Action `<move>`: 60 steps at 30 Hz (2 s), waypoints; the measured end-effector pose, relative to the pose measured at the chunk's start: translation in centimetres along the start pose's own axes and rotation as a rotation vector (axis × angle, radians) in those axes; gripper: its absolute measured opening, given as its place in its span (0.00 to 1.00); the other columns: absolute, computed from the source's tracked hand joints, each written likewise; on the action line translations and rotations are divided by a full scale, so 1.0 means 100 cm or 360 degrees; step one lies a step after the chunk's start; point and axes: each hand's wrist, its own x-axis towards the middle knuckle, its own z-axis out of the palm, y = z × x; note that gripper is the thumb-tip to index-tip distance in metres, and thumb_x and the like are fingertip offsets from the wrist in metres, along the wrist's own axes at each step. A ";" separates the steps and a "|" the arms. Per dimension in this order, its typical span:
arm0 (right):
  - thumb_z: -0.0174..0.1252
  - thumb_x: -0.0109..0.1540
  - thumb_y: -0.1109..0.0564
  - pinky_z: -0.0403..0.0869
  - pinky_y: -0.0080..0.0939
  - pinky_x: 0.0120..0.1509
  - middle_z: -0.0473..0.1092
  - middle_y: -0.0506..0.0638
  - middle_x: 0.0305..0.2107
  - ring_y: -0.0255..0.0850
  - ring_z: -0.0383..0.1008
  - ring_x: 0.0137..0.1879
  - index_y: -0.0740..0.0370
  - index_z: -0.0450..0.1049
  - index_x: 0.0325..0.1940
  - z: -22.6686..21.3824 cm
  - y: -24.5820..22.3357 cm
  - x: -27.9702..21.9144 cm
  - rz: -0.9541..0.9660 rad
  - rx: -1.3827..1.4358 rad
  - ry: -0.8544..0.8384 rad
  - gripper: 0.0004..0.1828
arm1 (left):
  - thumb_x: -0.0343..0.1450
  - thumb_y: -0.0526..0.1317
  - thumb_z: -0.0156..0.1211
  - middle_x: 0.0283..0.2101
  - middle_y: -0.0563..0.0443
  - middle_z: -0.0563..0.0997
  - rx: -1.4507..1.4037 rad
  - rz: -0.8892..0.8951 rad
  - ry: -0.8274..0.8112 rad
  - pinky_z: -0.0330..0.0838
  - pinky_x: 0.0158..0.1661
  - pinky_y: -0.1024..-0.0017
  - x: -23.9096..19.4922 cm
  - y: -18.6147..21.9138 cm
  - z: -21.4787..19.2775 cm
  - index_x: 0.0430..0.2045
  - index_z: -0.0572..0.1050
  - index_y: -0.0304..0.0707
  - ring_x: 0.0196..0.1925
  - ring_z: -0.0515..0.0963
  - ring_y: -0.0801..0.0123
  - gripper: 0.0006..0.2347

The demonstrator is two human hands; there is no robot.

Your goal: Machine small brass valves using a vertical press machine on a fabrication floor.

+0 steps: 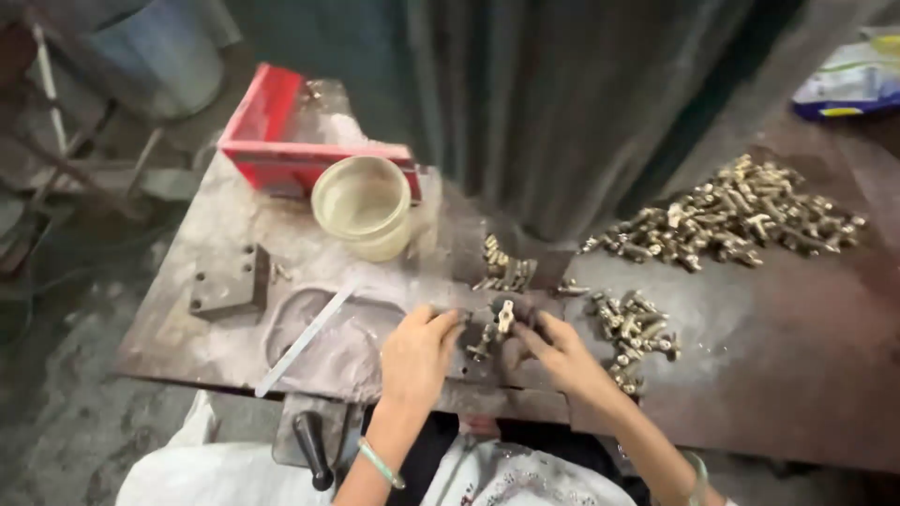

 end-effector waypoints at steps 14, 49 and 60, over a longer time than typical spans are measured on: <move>0.57 0.52 0.65 0.72 0.50 0.59 0.72 0.62 0.44 0.60 0.70 0.60 0.64 0.73 0.40 0.014 -0.088 -0.010 -0.0769 -0.1404 -0.0352 0.12 | 0.68 0.36 0.67 0.37 0.43 0.88 -0.0969 -0.0594 0.0285 0.77 0.37 0.72 0.036 -0.028 -0.041 0.45 0.83 0.36 0.35 0.85 0.65 0.12; 0.60 0.68 0.61 0.65 0.40 0.58 0.80 0.48 0.37 0.38 0.77 0.47 0.67 0.78 0.56 0.030 -0.091 0.016 -0.0778 -0.0295 0.0417 0.13 | 0.67 0.34 0.60 0.52 0.37 0.74 -0.0540 0.0690 -0.0184 0.68 0.53 0.61 0.010 0.056 0.151 0.53 0.72 0.32 0.52 0.73 0.52 0.19; 0.58 0.68 0.59 0.80 0.38 0.50 0.76 0.46 0.38 0.35 0.80 0.44 0.69 0.75 0.50 -0.025 -0.128 0.043 -0.0145 0.0388 -0.0513 0.10 | 0.69 0.34 0.65 0.32 0.51 0.84 -0.1695 -0.1316 -0.0832 0.77 0.35 0.78 -0.044 0.034 0.047 0.40 0.82 0.30 0.32 0.81 0.75 0.09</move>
